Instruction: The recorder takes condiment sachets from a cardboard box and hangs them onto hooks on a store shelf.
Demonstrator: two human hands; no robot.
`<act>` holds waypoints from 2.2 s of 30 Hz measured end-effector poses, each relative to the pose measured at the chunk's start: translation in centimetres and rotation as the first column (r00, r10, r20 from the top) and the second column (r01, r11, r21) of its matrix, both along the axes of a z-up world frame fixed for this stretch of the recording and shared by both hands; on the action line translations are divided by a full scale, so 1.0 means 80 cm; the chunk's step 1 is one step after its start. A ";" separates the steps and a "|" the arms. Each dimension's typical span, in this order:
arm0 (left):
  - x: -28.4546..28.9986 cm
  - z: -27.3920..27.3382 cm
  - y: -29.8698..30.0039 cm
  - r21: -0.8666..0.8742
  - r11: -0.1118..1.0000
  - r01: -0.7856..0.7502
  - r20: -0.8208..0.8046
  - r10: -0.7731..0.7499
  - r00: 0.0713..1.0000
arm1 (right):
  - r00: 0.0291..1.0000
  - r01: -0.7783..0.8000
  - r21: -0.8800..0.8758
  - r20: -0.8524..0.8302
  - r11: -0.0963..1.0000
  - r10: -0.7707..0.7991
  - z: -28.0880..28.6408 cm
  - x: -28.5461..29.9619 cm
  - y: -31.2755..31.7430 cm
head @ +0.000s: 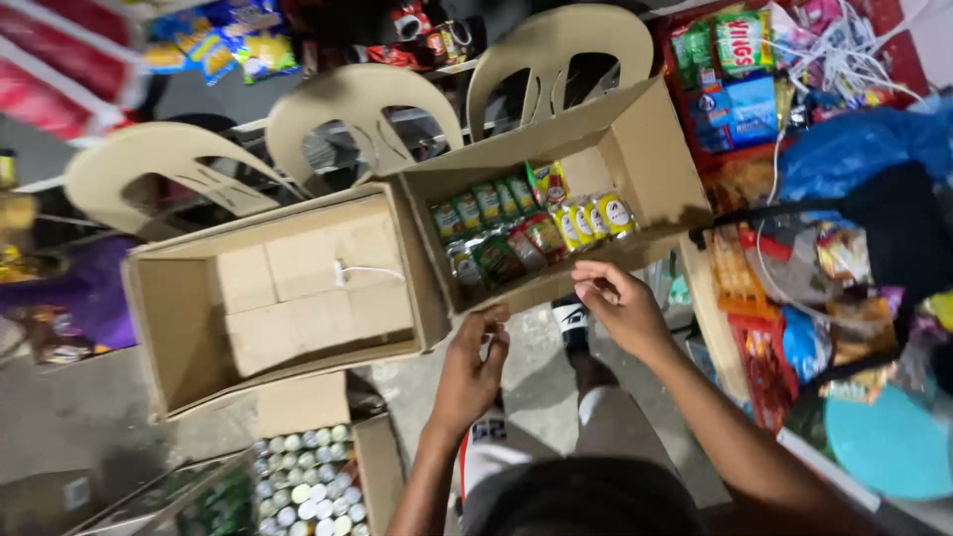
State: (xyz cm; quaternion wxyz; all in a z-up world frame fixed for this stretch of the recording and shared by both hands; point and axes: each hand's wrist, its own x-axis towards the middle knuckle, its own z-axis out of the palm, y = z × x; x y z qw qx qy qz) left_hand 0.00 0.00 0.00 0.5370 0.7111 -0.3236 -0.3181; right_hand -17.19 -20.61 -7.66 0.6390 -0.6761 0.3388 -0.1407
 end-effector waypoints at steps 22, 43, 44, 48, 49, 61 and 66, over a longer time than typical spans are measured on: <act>0.056 -0.414 -0.404 0.827 0.551 0.110 0.099 -0.336 0.937 | 0.529 -0.805 -0.271 -0.731 0.528 0.431 -0.563 0.112 -0.421; 0.054 -0.529 -0.424 0.663 0.749 -0.021 0.201 -0.151 0.968 | 0.864 -0.234 0.037 -0.450 0.971 0.226 -0.737 0.192 -0.406; 0.057 -0.514 -0.424 0.678 0.735 -0.004 0.156 -0.139 0.978 | 0.874 -0.180 0.034 -0.452 0.983 0.176 -0.723 0.195 -0.405; 0.052 -0.518 -0.416 0.695 0.714 -0.086 0.140 -0.017 0.990 | 0.872 -0.082 0.063 -0.478 0.995 0.102 -0.665 0.192 -0.378; 0.048 -0.522 -0.415 0.691 0.717 -0.090 0.142 -0.013 0.990 | 0.873 -0.086 0.058 -0.477 0.995 0.103 -0.649 0.188 -0.379; 0.023 -0.554 -0.409 0.631 0.747 0.210 -0.134 -0.161 0.978 | 0.751 -0.450 -0.283 -0.634 0.847 0.188 -0.451 0.126 -0.403; 0.006 -0.513 -0.392 0.517 0.855 0.039 -0.044 -0.019 0.999 | 0.866 -0.404 -0.273 -0.422 0.873 0.269 -0.304 0.125 -0.369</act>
